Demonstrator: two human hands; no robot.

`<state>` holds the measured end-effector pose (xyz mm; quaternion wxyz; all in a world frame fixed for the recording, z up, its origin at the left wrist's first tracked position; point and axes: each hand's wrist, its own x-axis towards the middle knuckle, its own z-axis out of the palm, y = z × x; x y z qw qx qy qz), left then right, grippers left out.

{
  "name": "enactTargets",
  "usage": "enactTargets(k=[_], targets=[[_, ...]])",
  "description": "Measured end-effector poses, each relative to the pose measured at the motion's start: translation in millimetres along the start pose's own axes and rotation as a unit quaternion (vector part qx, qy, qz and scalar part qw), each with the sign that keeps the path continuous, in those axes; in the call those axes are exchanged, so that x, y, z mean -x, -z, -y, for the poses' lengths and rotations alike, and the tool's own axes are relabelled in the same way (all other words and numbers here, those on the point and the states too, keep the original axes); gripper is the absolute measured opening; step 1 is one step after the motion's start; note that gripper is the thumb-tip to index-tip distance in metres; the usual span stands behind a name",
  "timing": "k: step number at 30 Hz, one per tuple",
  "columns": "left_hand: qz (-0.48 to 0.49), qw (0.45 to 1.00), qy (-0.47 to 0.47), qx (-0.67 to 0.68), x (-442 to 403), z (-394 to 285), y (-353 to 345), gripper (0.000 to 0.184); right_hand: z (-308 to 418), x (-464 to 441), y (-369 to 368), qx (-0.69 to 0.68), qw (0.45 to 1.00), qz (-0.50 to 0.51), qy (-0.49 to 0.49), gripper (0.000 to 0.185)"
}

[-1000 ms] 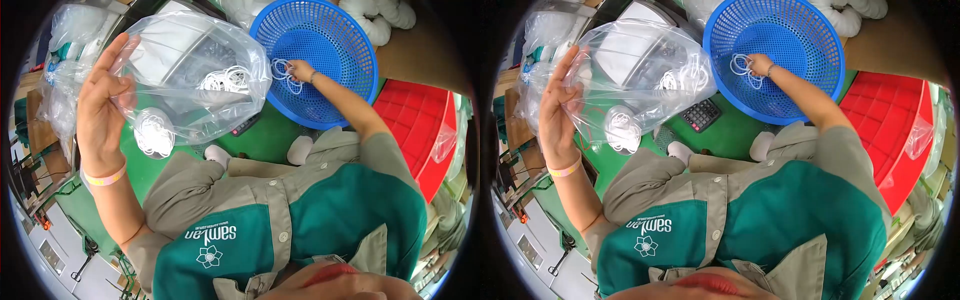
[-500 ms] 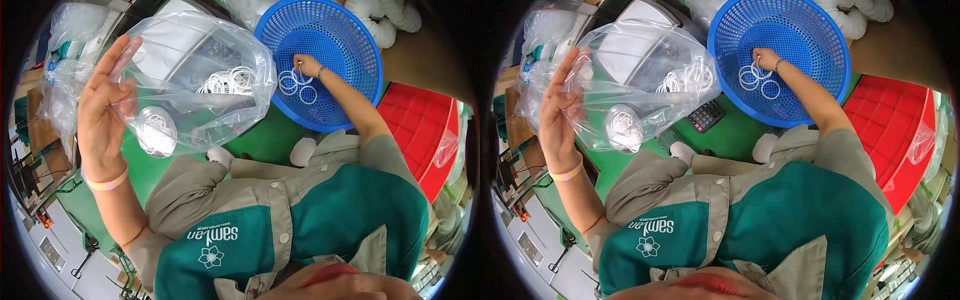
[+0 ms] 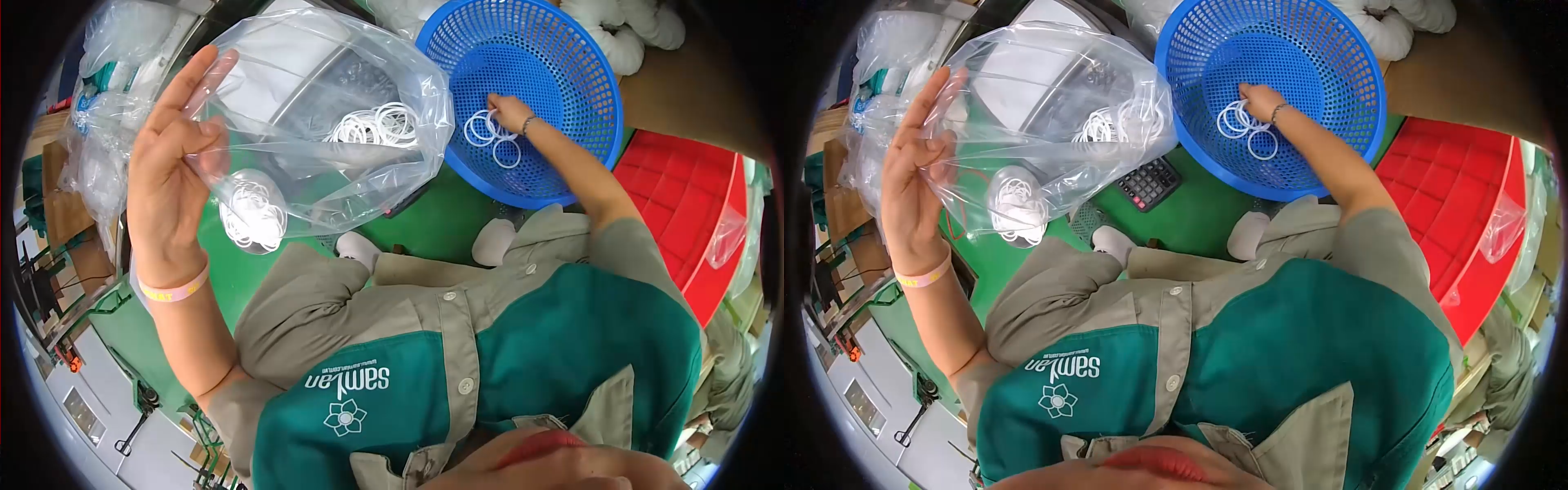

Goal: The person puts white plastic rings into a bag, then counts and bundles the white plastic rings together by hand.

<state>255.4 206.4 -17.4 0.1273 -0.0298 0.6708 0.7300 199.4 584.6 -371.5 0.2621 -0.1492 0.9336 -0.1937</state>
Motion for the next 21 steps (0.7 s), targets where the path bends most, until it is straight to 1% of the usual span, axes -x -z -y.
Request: enactTargets(k=[1,2,4,5,7,8,9,11,12,14,15,17,18,19,20,21], targets=[[-0.005,1.000,-0.003,-0.006,1,0,-1,0.055,1,4,7,-0.015,1.000,0.019,-0.001,0.014],[-0.005,1.000,-0.001,-0.014,1,-1,0,0.055,11,15,13,-0.029,0.999,-0.002,-0.014,0.016],[-0.009,1.000,-0.001,-0.014,1,0,0,0.055,11,17,1,-0.028,0.999,-0.022,-0.033,0.019],[-0.014,1.000,0.001,-0.016,1,0,0,0.055,10,16,-10,0.013,0.998,-0.054,-0.006,0.020],[-0.009,1.000,0.001,-0.010,1,0,-1,0.055,19,15,-24,0.083,0.995,-0.062,-0.005,0.020],[-0.004,1.000,-0.001,-0.011,1,-1,-1,0.055,22,12,-33,0.121,0.991,-0.045,-0.018,0.019],[0.002,1.000,-0.003,-0.010,2,-1,-1,0.055,21,14,-39,0.119,0.992,-0.043,-0.020,0.019],[0.004,1.000,-0.004,-0.009,1,-3,-1,0.055,16,12,-35,0.151,0.985,-0.072,0.044,0.018],[0.005,1.000,-0.008,-0.003,1,-3,0,0.056,9,10,-27,0.135,0.990,-0.043,0.018,0.018],[-0.002,1.000,-0.009,-0.006,4,-5,-2,0.056,-1,12,1,0.061,0.997,0.023,-0.033,0.020],[-0.001,1.000,-0.008,-0.005,5,-5,-2,0.056,-17,11,3,0.021,0.999,0.021,-0.040,0.021],[-0.006,1.000,-0.017,-0.010,8,-8,-4,0.056,-35,18,6,0.004,0.998,0.048,-0.034,0.021],[0.008,1.000,-0.015,-0.005,11,-15,-10,0.055,-39,26,-1,0.015,0.997,0.047,-0.065,0.019],[0.003,0.999,-0.040,0.004,15,-21,-13,0.054,-30,42,0,0.083,0.995,0.036,-0.041,0.019],[-0.001,0.998,-0.066,0.012,19,-28,-18,0.054,-28,51,-15,0.178,0.981,0.016,-0.075,0.019],[0.023,0.998,-0.050,0.038,22,-44,-29,0.063,-30,57,-33,0.192,0.977,-0.016,-0.091,0.016]])
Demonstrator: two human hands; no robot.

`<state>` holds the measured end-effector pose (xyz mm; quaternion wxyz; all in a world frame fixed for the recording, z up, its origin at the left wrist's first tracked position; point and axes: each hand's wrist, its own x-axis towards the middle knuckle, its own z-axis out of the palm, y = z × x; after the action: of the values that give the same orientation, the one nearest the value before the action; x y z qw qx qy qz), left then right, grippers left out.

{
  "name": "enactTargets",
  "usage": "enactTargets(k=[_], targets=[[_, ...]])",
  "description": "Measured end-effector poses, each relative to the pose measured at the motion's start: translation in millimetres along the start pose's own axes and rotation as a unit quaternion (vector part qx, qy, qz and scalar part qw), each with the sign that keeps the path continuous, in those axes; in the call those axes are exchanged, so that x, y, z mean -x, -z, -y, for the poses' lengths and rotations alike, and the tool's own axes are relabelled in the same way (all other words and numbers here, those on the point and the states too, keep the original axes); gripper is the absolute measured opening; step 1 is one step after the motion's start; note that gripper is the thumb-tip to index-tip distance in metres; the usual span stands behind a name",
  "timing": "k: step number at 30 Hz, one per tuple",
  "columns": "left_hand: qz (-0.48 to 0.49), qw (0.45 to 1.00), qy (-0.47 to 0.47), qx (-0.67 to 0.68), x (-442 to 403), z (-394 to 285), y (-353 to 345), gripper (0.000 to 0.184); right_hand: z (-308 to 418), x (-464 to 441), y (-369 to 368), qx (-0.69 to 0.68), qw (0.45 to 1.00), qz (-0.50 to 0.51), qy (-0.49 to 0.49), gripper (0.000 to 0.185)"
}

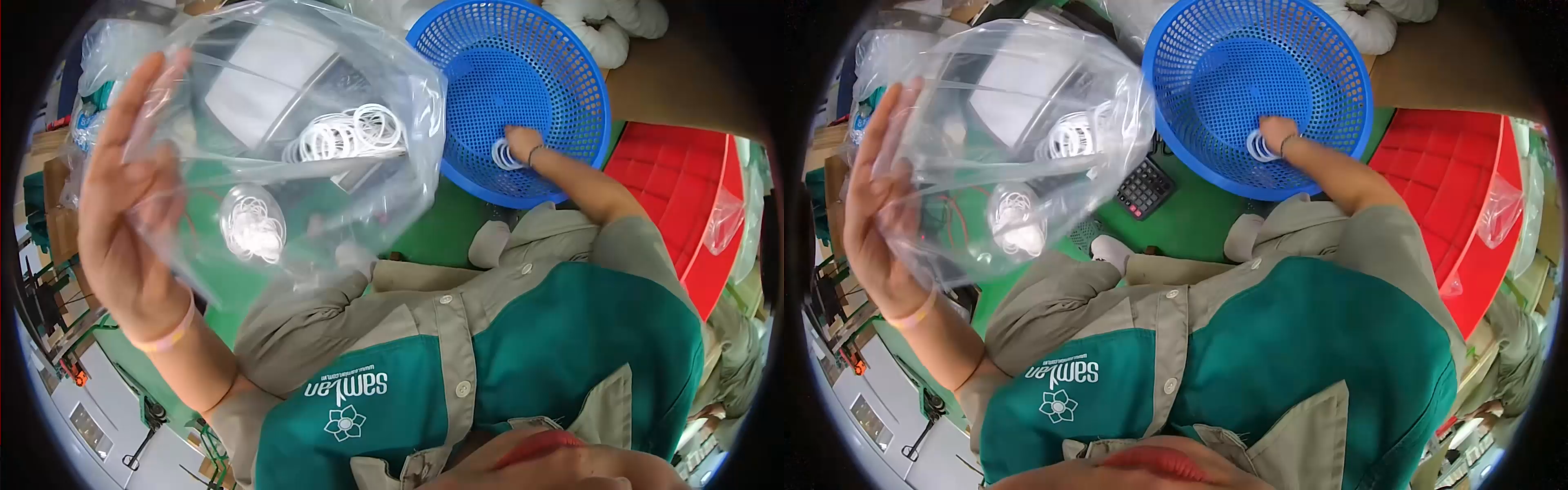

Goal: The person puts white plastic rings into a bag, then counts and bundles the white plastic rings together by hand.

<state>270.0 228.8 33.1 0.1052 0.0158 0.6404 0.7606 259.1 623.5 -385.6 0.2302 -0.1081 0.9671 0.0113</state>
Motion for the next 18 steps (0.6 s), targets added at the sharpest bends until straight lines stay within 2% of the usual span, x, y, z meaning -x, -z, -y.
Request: enactTargets(k=[1,3,5,6,7,8,9,11,12,13,14,15,16,17,18], targets=[[0.006,1.000,-0.006,-0.005,0,-10,-8,0.063,1,6,-9,0.019,0.999,-0.012,0.025,0.016],[0.047,0.984,-0.081,-0.148,3,-25,-22,0.061,1,7,-13,0.053,0.997,-0.010,0.057,0.015],[0.046,0.982,-0.118,-0.140,2,-32,-46,0.063,-4,-1,-6,0.098,0.992,0.047,0.063,0.016],[0.089,0.978,-0.077,-0.174,1,-43,-60,0.057,-10,-6,-4,0.069,0.997,0.026,0.030,0.018],[0.091,0.976,-0.085,-0.179,-3,-48,-68,0.057,-12,-5,20,0.076,0.996,0.047,0.026,0.020],[0.153,0.972,-0.085,-0.158,-13,-52,-75,0.056,-16,-1,48,0.082,0.994,0.069,0.020,0.021],[0.216,0.963,-0.084,-0.136,-27,-55,-82,0.054,-36,-11,56,0.049,0.997,0.054,0.022,0.027],[0.337,0.934,-0.080,-0.090,-50,-56,-95,0.051,-69,-23,93,-0.039,0.998,0.027,0.036,0.025],[0.392,0.914,-0.077,-0.068,-56,-57,-100,0.050,-66,-1,144,-0.170,0.985,-0.005,0.019,0.025],[0.390,0.914,-0.083,-0.073,-57,-56,-108,0.050,-72,10,183,-0.258,0.965,-0.032,0.018,0.022],[0.385,0.914,-0.108,-0.069,-57,-52,-118,0.045,-112,-3,197,-0.072,0.911,-0.266,0.306,0.018],[0.379,0.914,-0.133,-0.063,-56,-48,-129,0.039,-63,73,283,-0.248,0.942,-0.196,0.109,0.013],[0.370,0.914,-0.158,-0.058,-56,-43,-140,0.034,-97,73,293,-0.462,0.840,-0.232,0.168,0.012],[0.357,0.915,-0.181,-0.052,-55,-37,-152,0.029,-126,69,304,-0.648,0.687,-0.244,0.218,0.012],[0.339,0.918,-0.201,-0.045,-54,-30,-164,0.025,-118,84,335,-0.647,0.690,-0.231,0.229,0.012]])
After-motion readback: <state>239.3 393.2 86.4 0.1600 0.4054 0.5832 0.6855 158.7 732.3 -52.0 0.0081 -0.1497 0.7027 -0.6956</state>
